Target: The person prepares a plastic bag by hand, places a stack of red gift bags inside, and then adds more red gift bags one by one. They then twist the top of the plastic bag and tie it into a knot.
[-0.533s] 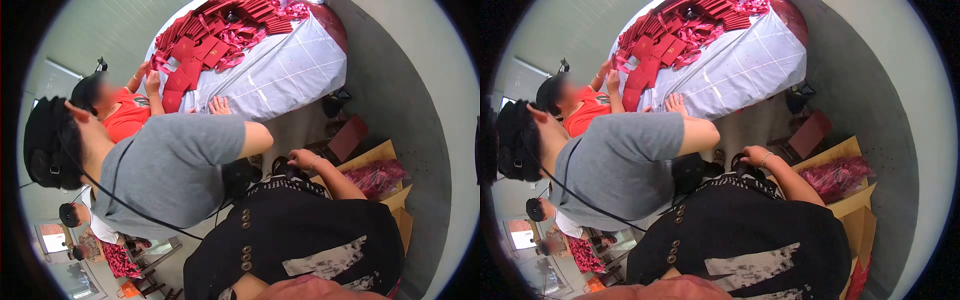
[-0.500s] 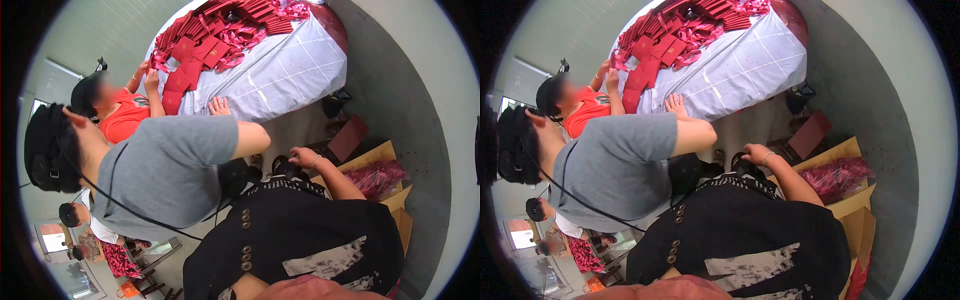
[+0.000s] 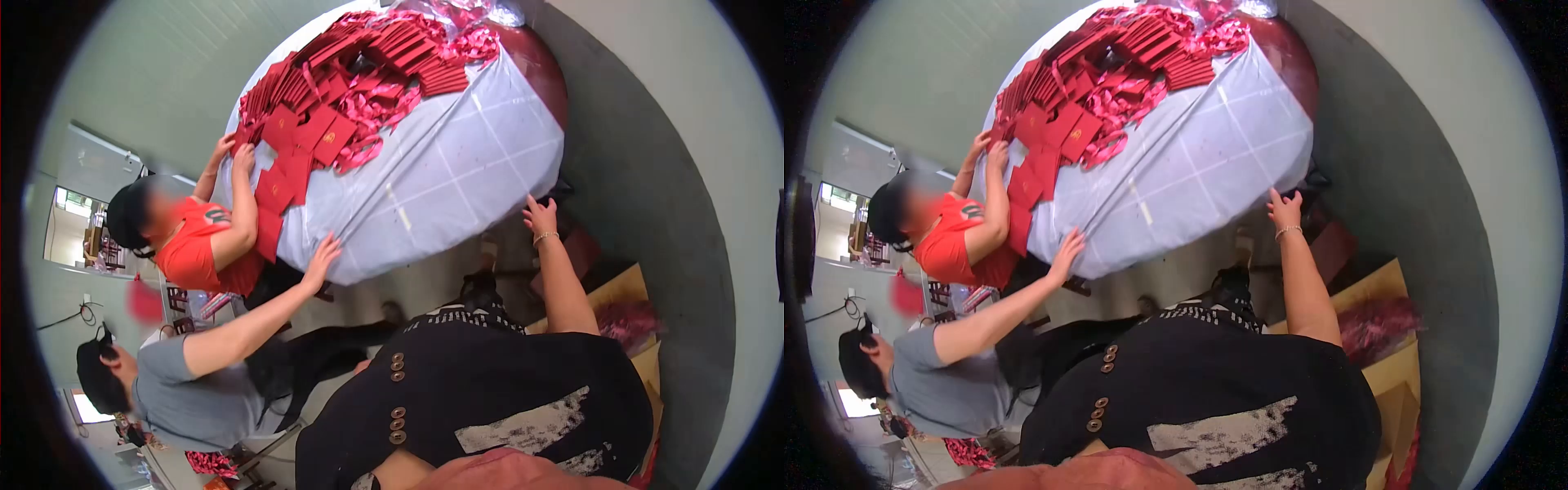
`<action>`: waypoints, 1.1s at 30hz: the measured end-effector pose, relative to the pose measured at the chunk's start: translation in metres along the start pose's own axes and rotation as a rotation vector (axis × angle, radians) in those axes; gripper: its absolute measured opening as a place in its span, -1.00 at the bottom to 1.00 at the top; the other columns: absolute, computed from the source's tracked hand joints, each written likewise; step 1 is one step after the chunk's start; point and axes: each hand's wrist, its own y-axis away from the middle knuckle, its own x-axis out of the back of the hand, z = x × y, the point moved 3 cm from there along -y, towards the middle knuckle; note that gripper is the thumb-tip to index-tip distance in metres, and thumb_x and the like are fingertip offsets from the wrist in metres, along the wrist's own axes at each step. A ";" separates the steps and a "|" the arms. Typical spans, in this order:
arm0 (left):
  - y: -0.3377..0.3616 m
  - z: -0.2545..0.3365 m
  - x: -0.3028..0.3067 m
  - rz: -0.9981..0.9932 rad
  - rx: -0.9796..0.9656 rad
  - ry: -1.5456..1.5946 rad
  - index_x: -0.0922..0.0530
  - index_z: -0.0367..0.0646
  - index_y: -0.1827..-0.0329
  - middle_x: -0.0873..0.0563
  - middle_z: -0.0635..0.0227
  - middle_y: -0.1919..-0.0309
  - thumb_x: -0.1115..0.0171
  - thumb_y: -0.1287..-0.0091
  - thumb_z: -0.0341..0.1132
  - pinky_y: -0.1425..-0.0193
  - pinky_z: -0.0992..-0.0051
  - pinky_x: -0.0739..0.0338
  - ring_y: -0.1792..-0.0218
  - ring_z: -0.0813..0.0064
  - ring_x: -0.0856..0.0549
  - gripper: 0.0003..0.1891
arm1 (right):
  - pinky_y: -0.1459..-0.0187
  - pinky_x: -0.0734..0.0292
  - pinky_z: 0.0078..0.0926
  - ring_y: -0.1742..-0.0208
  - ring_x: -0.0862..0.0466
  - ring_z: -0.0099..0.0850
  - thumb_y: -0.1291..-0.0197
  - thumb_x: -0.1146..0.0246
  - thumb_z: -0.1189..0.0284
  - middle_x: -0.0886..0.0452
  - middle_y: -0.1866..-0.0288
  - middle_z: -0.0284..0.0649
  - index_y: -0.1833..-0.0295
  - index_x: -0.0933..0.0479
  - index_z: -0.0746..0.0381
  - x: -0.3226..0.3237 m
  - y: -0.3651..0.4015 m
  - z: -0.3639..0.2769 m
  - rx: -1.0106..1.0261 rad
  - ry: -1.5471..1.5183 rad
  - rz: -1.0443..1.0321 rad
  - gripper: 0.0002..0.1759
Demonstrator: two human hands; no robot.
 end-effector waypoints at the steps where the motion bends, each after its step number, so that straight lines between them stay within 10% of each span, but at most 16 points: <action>1: 0.086 0.045 -0.087 -0.067 0.556 0.258 -0.48 -0.16 -0.11 -0.47 0.31 -0.06 0.03 -0.39 -0.37 -0.16 0.44 -0.35 -0.05 0.45 -0.47 -0.73 | 0.32 -0.54 -0.47 0.16 -0.62 -0.40 -0.12 -0.36 0.18 -0.41 -0.24 -0.07 -0.49 0.17 0.14 0.001 -0.013 -0.010 -0.013 -0.056 0.015 0.01; 2: 0.171 0.111 -0.169 0.017 1.129 0.477 -0.56 -0.28 0.02 -0.72 0.33 0.31 -0.12 -0.39 -0.29 0.16 0.52 -0.55 0.30 0.57 -0.65 -0.76 | 0.50 -0.48 -0.58 0.42 -0.58 -0.49 -0.10 -0.38 0.25 -0.50 -0.09 -0.07 -0.45 0.09 0.19 0.000 -0.030 -0.014 0.007 -0.137 0.035 -0.04; 5: -0.002 0.168 -0.099 0.285 0.995 0.576 -0.57 -0.32 0.10 -0.70 0.33 0.43 -0.22 -0.32 -0.33 0.23 0.58 -0.53 0.36 0.58 -0.68 -0.77 | 0.70 -0.22 -0.63 0.68 -0.35 -0.60 -0.11 -0.38 0.34 -0.46 0.53 -0.35 0.13 -0.42 0.23 0.005 -0.092 -0.012 -0.005 -0.052 -0.268 -0.67; 12: -0.289 0.195 -0.072 0.117 0.430 0.108 -0.58 -0.22 0.06 -0.67 0.11 0.18 -0.26 -0.19 -0.37 -0.01 0.33 -0.53 0.10 0.18 -0.65 -0.74 | 0.47 -0.42 -0.47 0.60 -0.51 -0.48 -0.16 -0.31 0.12 -0.57 0.60 -0.27 0.59 -0.52 0.29 0.077 -0.148 -0.065 -0.093 0.730 -0.655 -0.53; 14: -0.355 0.192 -0.079 0.129 0.174 -0.068 -0.55 -0.21 0.02 -0.60 0.07 0.00 -0.29 -0.17 -0.34 -0.15 0.28 -0.45 -0.07 0.05 -0.56 -0.68 | 0.42 -0.47 -0.47 0.55 -0.58 -0.47 -0.19 -0.29 0.12 -0.61 0.57 -0.23 0.54 -0.55 0.32 0.104 -0.174 -0.080 -0.171 0.815 -0.644 -0.53; 18: -0.445 0.172 -0.118 -0.135 0.262 -0.316 -0.20 -0.01 -0.43 0.02 0.06 -0.49 -0.29 -0.09 0.18 -0.38 -0.23 0.06 -0.48 -0.03 0.04 -0.13 | 0.38 -0.52 -0.40 0.52 -0.62 -0.34 -0.20 -0.28 0.19 -0.64 0.52 -0.14 0.52 -0.56 0.35 0.138 -0.268 -0.070 -0.364 0.666 -0.484 -0.57; 20: -0.466 0.164 -0.138 -0.238 0.262 -0.326 -0.21 0.01 -0.43 0.02 0.06 -0.49 -0.25 -0.08 0.24 -0.37 -0.26 0.08 -0.48 -0.02 0.07 -0.12 | 0.33 -0.54 -0.30 0.46 -0.63 -0.17 -0.22 -0.23 0.28 -0.64 0.46 -0.04 0.45 -0.57 0.34 0.139 -0.335 -0.099 0.379 1.572 -0.206 -0.67; 26: -0.475 0.150 -0.160 -0.324 0.144 -0.381 -0.38 0.07 -0.34 -0.19 0.17 -0.44 -0.22 -0.01 0.34 -0.28 -0.32 0.02 -0.46 0.07 -0.10 -0.15 | -0.03 -0.50 -0.33 -0.03 -0.58 -0.12 -0.17 -0.24 0.40 -0.58 0.01 -0.03 -0.12 -0.45 0.27 -0.064 -0.413 -0.322 0.912 0.686 0.029 -0.61; 31: -0.476 0.144 -0.161 -0.316 0.156 -0.373 -0.40 0.17 -0.32 -0.23 0.28 -0.43 -0.20 -0.05 0.32 -0.22 -0.25 -0.11 -0.44 0.18 -0.17 -0.23 | -0.22 -0.41 -0.22 -0.32 -0.38 -0.01 -0.09 -0.27 0.42 0.00 -0.51 -0.03 -0.44 -0.08 0.16 -0.224 -0.530 -0.375 0.996 0.975 -0.080 -0.20; 33: -0.478 0.144 -0.159 -0.326 0.165 -0.374 -0.40 0.17 -0.32 -0.24 0.28 -0.43 -0.21 -0.05 0.31 -0.21 -0.24 -0.13 -0.43 0.18 -0.19 -0.23 | -0.21 -0.42 -0.20 -0.28 -0.43 -0.06 -0.11 -0.24 0.39 0.04 -0.54 -0.08 -0.48 -0.02 0.04 -0.256 -0.558 -0.398 0.706 1.155 -0.109 -0.17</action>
